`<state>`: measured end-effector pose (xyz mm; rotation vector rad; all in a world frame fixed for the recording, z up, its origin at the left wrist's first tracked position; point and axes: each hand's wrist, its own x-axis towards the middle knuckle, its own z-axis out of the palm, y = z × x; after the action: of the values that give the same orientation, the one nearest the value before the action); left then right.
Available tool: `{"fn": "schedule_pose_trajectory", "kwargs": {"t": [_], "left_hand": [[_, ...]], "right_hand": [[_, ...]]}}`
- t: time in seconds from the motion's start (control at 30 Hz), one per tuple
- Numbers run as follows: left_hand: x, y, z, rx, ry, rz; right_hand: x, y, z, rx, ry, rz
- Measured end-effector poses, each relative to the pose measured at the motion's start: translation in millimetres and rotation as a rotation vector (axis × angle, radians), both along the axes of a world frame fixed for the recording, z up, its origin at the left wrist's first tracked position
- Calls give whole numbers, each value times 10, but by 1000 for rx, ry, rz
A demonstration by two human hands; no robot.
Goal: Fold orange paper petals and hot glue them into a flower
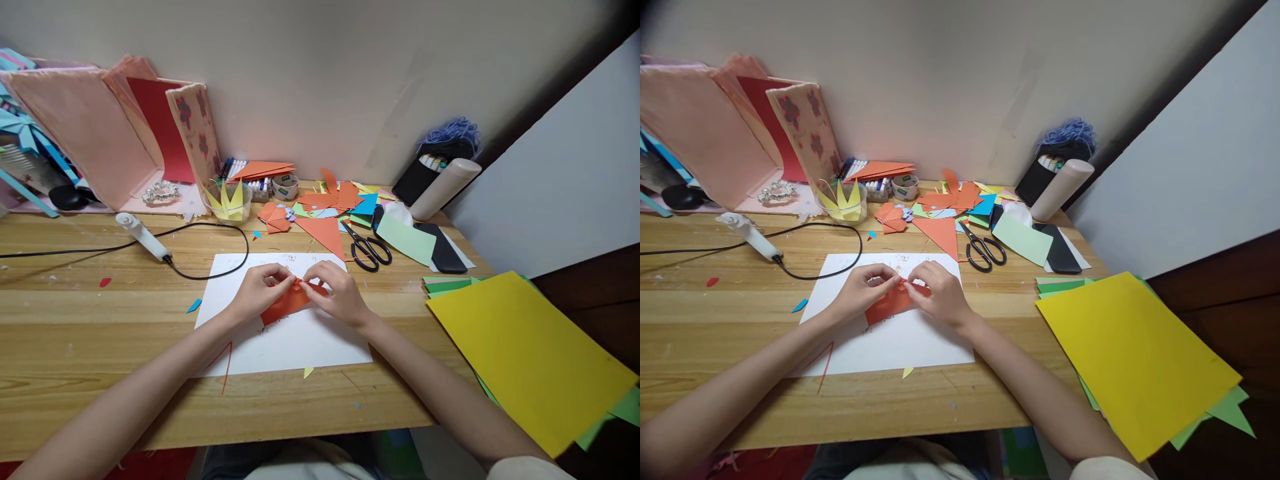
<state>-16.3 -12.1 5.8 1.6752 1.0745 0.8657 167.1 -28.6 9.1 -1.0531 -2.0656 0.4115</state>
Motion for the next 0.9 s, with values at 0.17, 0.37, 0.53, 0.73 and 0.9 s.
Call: {"fn": "schedule_pose_trajectory", "kwargs": {"t": [0.17, 0.37, 0.53, 0.73, 0.9], "left_hand": [[-10, -30, 69, 69, 44, -26], [-12, -8, 57, 26, 21, -57], [-15, 15, 11, -66, 9, -63], [-9, 4, 39, -91, 43, -63], [0, 18, 8, -47, 67, -56]], "right_hand": [[-40, -21, -7, -267, 225, 17], [-39, 33, -98, -488, 473, 14], [-25, 85, -161, -534, 523, -10], [-30, 110, -145, -616, 513, 54], [-18, 108, -132, -567, 520, 47]]}}
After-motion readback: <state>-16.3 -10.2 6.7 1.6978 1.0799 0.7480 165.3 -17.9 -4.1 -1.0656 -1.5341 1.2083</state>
